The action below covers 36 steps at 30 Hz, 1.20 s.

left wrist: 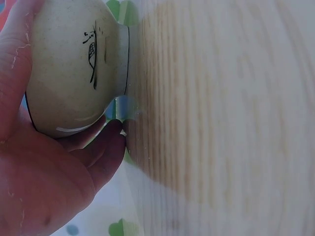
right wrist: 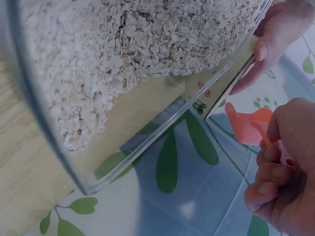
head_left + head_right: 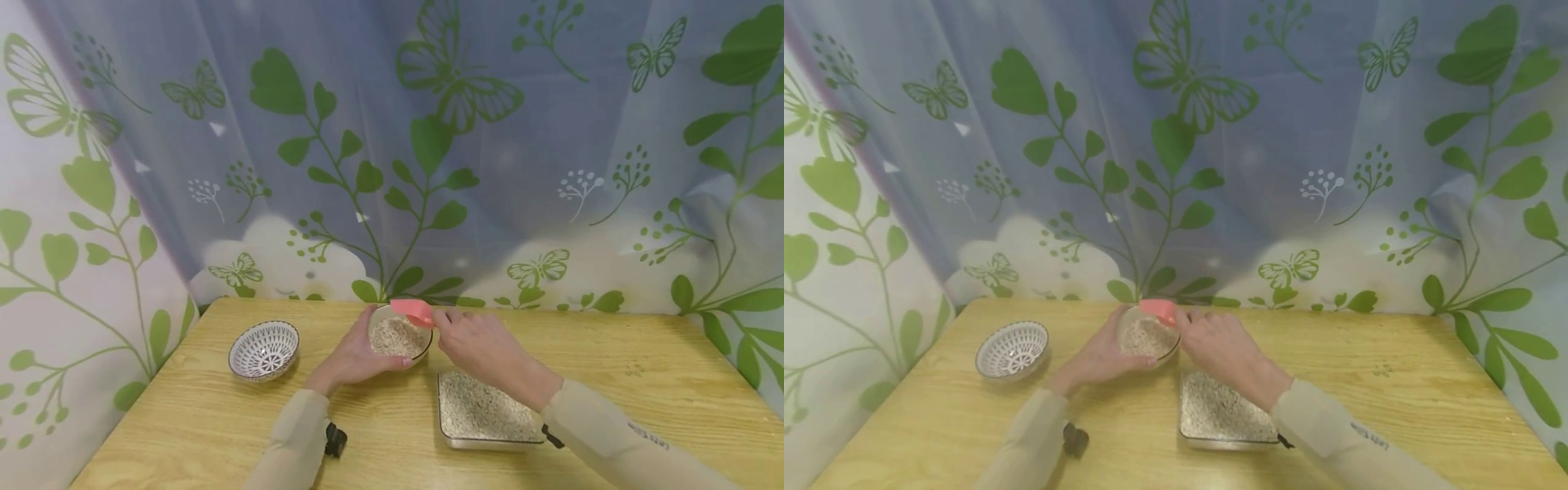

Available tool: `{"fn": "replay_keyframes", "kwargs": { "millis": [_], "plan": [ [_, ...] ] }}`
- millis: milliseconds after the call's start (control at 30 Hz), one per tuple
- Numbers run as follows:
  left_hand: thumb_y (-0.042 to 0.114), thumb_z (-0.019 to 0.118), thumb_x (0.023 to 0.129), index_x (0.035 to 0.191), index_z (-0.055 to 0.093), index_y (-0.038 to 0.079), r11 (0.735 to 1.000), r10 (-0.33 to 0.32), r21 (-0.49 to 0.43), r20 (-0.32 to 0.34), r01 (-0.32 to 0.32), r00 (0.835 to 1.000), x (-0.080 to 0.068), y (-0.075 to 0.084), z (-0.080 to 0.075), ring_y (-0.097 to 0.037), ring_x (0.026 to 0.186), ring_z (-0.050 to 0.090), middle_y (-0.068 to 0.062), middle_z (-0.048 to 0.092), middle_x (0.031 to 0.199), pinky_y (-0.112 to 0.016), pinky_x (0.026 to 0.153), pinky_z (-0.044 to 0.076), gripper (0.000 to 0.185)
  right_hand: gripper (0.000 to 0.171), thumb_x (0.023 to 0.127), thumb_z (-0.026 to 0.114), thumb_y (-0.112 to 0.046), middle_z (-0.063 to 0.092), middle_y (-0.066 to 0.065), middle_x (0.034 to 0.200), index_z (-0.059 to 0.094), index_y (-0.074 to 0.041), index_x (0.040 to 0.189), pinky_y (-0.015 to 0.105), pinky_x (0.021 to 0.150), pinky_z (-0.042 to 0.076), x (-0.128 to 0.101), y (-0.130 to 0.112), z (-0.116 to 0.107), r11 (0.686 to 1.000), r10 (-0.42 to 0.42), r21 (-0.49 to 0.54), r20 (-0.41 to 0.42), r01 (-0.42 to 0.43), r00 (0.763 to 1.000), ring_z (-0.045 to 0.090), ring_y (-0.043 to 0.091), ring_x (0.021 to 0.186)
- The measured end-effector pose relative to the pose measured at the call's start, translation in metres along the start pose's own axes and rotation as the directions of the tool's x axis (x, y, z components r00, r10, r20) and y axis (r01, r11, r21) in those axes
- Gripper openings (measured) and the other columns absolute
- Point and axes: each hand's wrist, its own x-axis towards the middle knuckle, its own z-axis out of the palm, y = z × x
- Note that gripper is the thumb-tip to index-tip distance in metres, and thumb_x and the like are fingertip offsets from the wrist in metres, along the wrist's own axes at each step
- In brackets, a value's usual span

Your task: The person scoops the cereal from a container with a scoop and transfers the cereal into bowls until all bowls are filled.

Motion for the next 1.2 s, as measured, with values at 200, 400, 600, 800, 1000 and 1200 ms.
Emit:
{"fn": "replay_keyframes", "kwargs": {
  "millis": [200,400,600,800,1000,1200],
  "plan": [
    [0.049,0.094,0.065,0.163,0.018,0.013,1.0,-0.004,0.003,-0.001,0.004,1.0,-0.001,0.002,0.0,-0.036,0.141,0.048,-0.016,0.044,0.156,-0.06,0.117,0.039,0.129,0.018,0.086,0.073,-0.011,0.05,-0.002,0.065,0.057,-0.008,0.093,0.015,0.04,0.019,-0.001,0.002,0.0,0.999,0.016,0.032,0.008,-0.016,1.0,0.03,0.004,0.047],
    [0.051,0.093,0.066,0.164,0.014,0.012,1.0,-0.011,0.005,-0.002,0.011,1.0,-0.002,0.002,0.0,-0.039,0.145,0.043,-0.02,0.038,0.161,-0.062,0.118,0.036,0.131,0.011,0.095,0.061,-0.012,0.049,-0.007,0.063,0.061,-0.006,0.104,0.016,0.041,0.022,-0.002,0.004,-0.004,0.896,0.15,0.393,0.174,-0.208,0.973,0.032,0.004,0.047],
    [0.054,0.092,0.065,0.165,0.012,0.014,0.999,-0.031,0.026,0.004,0.031,1.0,-0.004,0.002,-0.001,-0.04,0.148,0.039,-0.019,0.033,0.164,-0.063,0.119,0.034,0.135,0.011,0.099,0.05,-0.013,0.044,-0.006,0.063,0.059,-0.007,0.102,0.017,0.044,0.028,-0.004,0.01,-0.006,0.652,0.209,0.635,0.375,-0.414,0.903,0.034,0.006,0.05],
    [0.058,0.089,0.069,0.165,0.01,0.012,0.994,-0.021,0.105,0.006,0.02,1.0,-0.007,0.001,-0.007,-0.042,0.151,0.033,-0.022,0.024,0.168,-0.063,0.121,0.031,0.133,0.014,0.1,0.048,-0.011,0.043,-0.003,0.066,0.06,-0.004,0.104,0.019,0.046,0.027,-0.009,0.019,-0.009,0.428,0.23,0.739,0.468,-0.521,0.853,0.033,0.009,0.053],
    [0.054,0.088,0.072,0.164,0.014,0.006,0.993,0.032,0.116,-0.005,-0.031,0.999,-0.014,0.002,-0.013,-0.043,0.145,0.041,-0.025,0.032,0.161,-0.062,0.118,0.036,0.128,0.016,0.101,0.049,-0.016,0.043,-0.001,0.067,0.061,-0.005,0.104,0.02,0.046,0.028,-0.022,0.029,-0.013,0.259,0.269,0.74,0.562,-0.62,0.782,0.031,0.01,0.052],
    [0.06,0.084,0.074,0.164,0.02,0.01,0.989,0.038,0.145,-0.027,-0.033,0.999,-0.022,0.004,-0.018,-0.039,0.143,0.044,-0.021,0.037,0.158,-0.06,0.118,0.038,0.121,0.019,0.1,0.046,-0.015,0.04,-0.002,0.064,0.059,-0.002,0.103,0.021,0.044,0.024,-0.038,0.041,-0.018,0.063,0.26,0.733,0.643,-0.677,0.721,0.023,0.009,0.048]
  ]
}}
